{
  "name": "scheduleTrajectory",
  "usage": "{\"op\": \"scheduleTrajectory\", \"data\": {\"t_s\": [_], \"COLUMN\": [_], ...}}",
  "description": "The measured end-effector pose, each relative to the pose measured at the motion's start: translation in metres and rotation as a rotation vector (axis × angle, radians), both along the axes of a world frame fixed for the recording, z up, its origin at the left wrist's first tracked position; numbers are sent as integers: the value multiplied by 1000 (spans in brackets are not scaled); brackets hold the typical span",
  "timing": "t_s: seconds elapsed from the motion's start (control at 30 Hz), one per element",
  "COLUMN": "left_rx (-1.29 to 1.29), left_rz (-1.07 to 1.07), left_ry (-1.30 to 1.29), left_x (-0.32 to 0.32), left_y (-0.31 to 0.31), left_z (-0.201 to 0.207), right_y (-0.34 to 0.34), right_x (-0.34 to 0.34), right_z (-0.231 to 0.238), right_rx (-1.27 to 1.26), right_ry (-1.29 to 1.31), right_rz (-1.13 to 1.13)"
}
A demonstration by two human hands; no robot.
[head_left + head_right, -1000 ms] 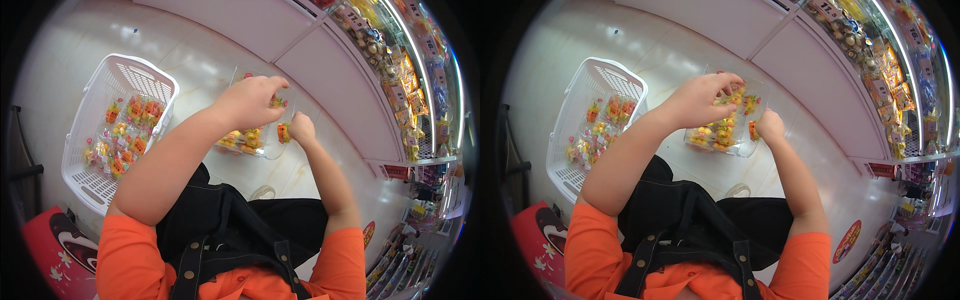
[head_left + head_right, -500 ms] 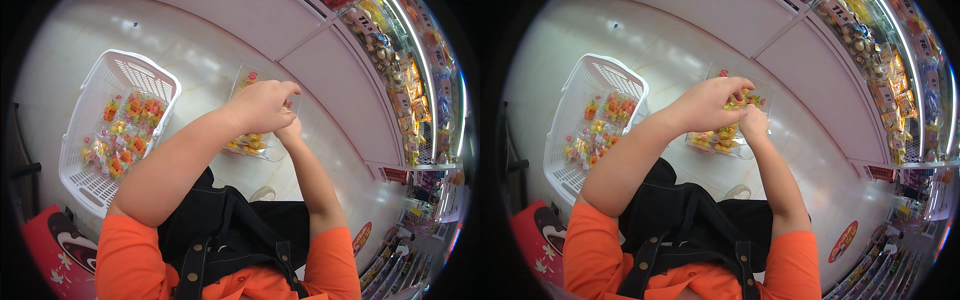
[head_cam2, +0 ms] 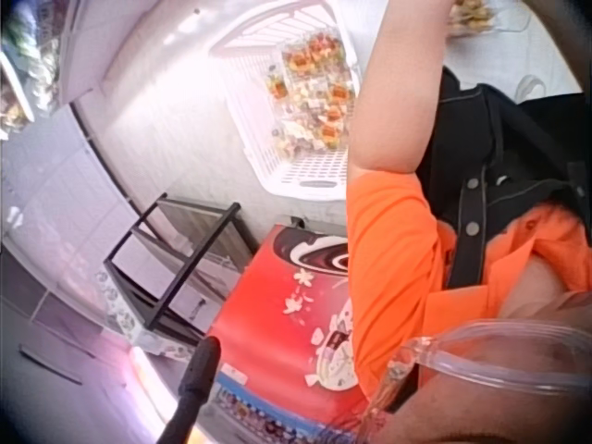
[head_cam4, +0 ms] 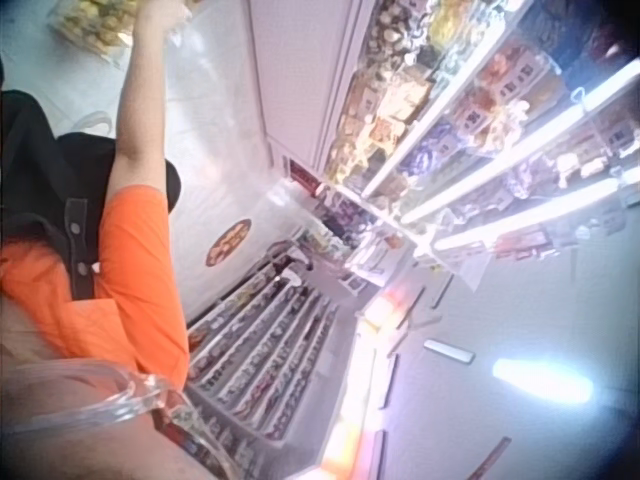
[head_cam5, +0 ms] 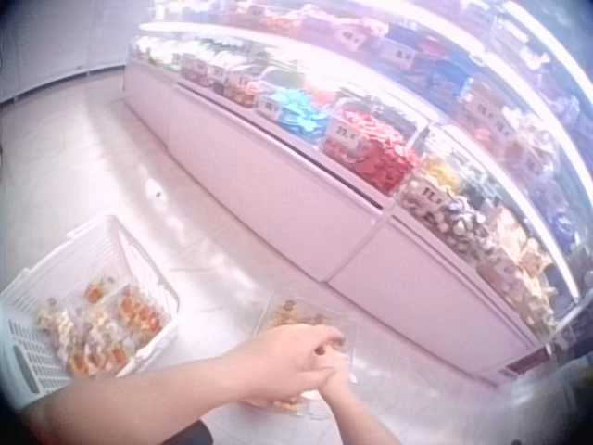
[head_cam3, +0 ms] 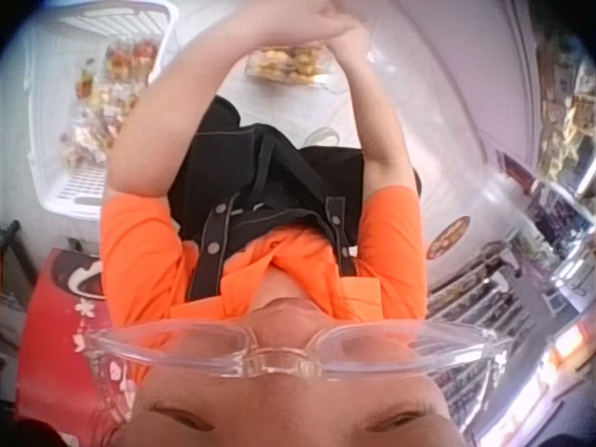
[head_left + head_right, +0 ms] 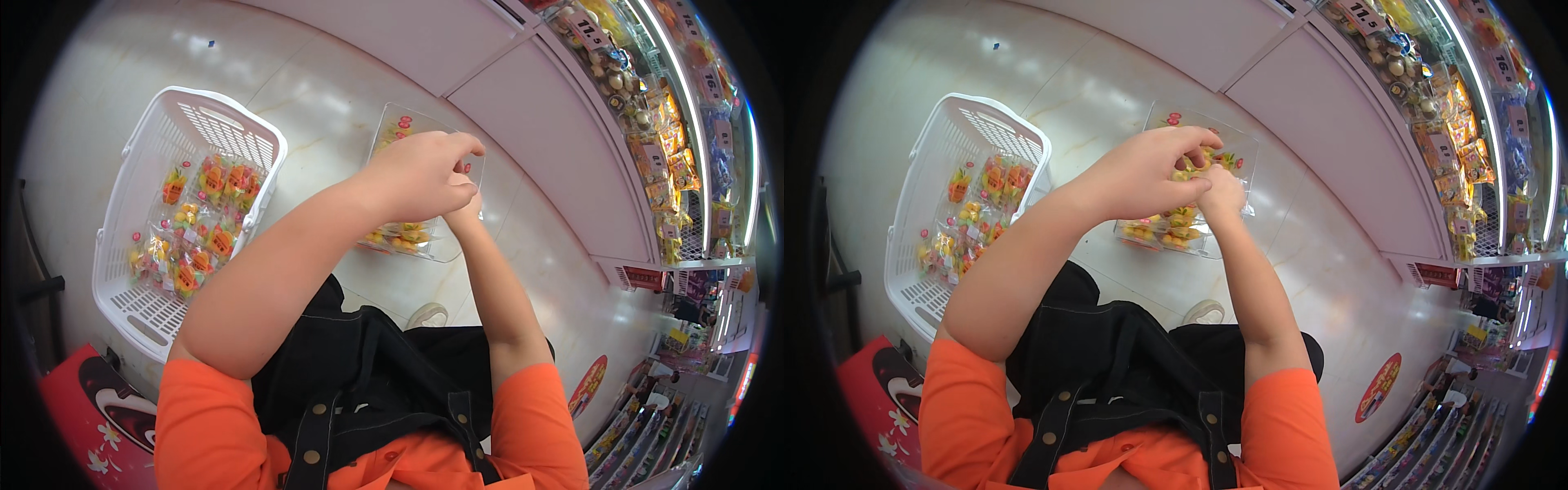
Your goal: The person takes bags of candy from a white basket and arranges them into a clear plastic tray, placing them in rows.
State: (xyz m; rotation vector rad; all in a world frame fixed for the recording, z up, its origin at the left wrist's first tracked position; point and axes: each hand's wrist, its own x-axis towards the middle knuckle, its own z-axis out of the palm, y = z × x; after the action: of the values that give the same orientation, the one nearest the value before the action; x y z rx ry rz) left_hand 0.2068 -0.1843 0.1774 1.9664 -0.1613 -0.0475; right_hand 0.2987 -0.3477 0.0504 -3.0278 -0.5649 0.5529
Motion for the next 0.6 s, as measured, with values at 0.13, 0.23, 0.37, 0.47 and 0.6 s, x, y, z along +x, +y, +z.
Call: {"op": "scheduleTrajectory", "data": {"t_s": [0.13, 0.23, 0.37, 0.47, 0.6], "left_rx": [-9, 21, 17, -16, -10], "left_rz": [-8, 12, -13, -22, -29], "left_ry": [7, -1, -22, 9, -9], "left_x": [1, 2, 3, 5, 5], "left_y": [1, 2, -6, -8, -6], "left_z": [2, 0, 1, -1, -5], "right_y": [-16, 1, -4, -5, 7], "right_x": [11, -8, -8, -4, -4], "right_z": [-24, -20, -31, -34, -9], "right_rx": [-5, 49, 154, 146, 104], "right_ry": [-88, -109, -151, -123, 3], "right_rz": [84, 22, 63, 38, -118]}}
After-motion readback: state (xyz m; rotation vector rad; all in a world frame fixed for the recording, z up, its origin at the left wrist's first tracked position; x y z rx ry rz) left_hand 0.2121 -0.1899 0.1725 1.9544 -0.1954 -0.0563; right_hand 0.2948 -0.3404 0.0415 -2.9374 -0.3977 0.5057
